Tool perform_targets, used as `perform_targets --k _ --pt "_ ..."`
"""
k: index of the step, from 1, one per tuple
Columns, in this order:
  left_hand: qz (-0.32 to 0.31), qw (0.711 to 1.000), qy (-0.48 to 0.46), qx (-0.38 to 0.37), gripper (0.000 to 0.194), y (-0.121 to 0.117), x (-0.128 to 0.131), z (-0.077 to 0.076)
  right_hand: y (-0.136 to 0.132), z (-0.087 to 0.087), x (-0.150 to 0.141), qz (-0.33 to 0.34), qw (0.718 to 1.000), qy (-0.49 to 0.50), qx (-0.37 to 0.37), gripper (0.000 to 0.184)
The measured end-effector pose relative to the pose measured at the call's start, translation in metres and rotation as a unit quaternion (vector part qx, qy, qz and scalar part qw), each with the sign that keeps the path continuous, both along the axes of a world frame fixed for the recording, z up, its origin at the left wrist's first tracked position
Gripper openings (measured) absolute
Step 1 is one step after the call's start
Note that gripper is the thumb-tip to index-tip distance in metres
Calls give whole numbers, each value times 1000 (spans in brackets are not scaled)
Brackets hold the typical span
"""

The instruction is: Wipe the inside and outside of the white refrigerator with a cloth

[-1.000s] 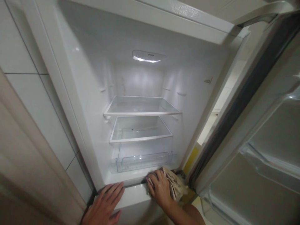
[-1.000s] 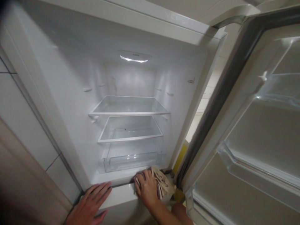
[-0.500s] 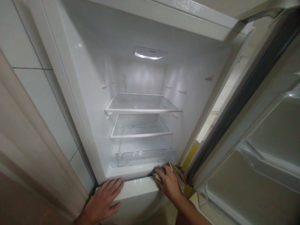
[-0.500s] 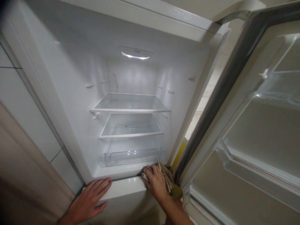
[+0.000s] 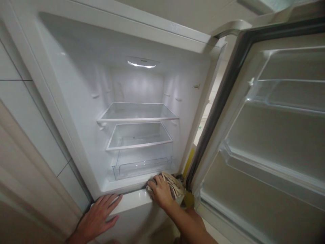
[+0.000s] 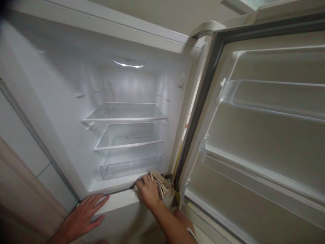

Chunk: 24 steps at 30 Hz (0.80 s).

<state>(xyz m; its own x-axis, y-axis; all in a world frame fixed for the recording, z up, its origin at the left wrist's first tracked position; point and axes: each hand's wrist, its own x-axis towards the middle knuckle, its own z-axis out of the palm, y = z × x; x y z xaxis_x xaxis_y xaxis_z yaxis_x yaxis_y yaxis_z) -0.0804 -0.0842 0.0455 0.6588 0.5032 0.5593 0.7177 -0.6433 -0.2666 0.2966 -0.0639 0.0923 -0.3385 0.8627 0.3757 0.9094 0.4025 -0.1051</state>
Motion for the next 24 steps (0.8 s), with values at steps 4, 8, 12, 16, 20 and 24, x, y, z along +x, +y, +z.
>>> perform_targets --k 4,8,12,16,20,24 --pt "-6 1000 -18 -13 63 0 3 7 -6 2 31 -109 994 32 8 41" --pt "-19 999 -37 -16 61 2 6 11 -9 1 30 -192 974 117 12 41" --pt "-24 998 -49 -30 62 2 5 8 -9 8 3 -208 960 188 -3 41" --pt "-5 996 -70 -62 60 0 3 3 -7 29 -22 -105 937 329 -55 27" --pt "73 971 -150 -170 43 -7 27 18 -9 62 -40 -26 812 568 -136 54" --pt "124 850 -418 -295 65 -20 92 52 -23 105 -52 55 669 694 -262 64"
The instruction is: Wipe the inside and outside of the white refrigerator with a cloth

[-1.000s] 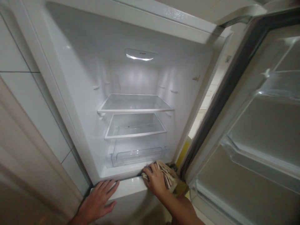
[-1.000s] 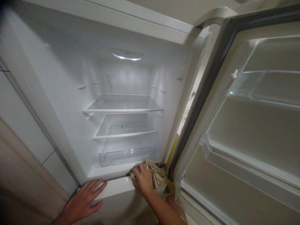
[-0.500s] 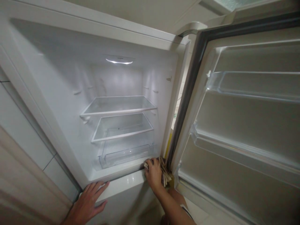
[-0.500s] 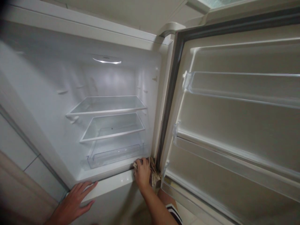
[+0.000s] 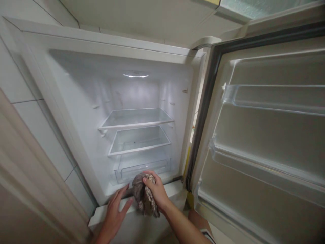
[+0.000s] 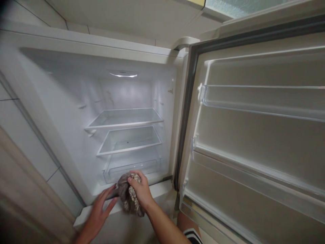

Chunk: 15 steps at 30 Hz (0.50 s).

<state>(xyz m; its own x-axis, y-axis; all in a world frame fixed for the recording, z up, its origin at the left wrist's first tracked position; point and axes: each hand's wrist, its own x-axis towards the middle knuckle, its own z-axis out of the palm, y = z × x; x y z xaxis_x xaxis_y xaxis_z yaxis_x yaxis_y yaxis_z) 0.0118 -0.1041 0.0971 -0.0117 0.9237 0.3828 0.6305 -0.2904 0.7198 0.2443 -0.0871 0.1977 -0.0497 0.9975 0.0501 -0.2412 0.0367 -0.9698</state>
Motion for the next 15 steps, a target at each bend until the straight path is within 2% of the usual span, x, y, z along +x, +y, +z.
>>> perform_targets --k 2,3,5,7,9,11,15 --pt "22 989 -140 -43 80 -8 32 20 -8 19 0 68 997 31 -10 66" --pt "10 980 -183 -72 83 -11 44 32 -11 26 2 85 996 27 -7 66" --pt "-6 968 -228 -107 79 -16 58 55 -14 35 10 81 997 -13 11 66" --pt "-9 969 -228 -98 68 -18 58 79 -14 37 22 52 995 -71 37 67" --pt "-5 978 -191 -81 57 -17 49 98 -13 35 37 28 988 -140 59 68" --pt "-6 990 -115 -88 47 -16 35 112 -14 32 52 22 975 -209 70 69" --pt "-12 992 84 -97 37 -13 6 122 -19 35 74 0 967 -244 66 67"
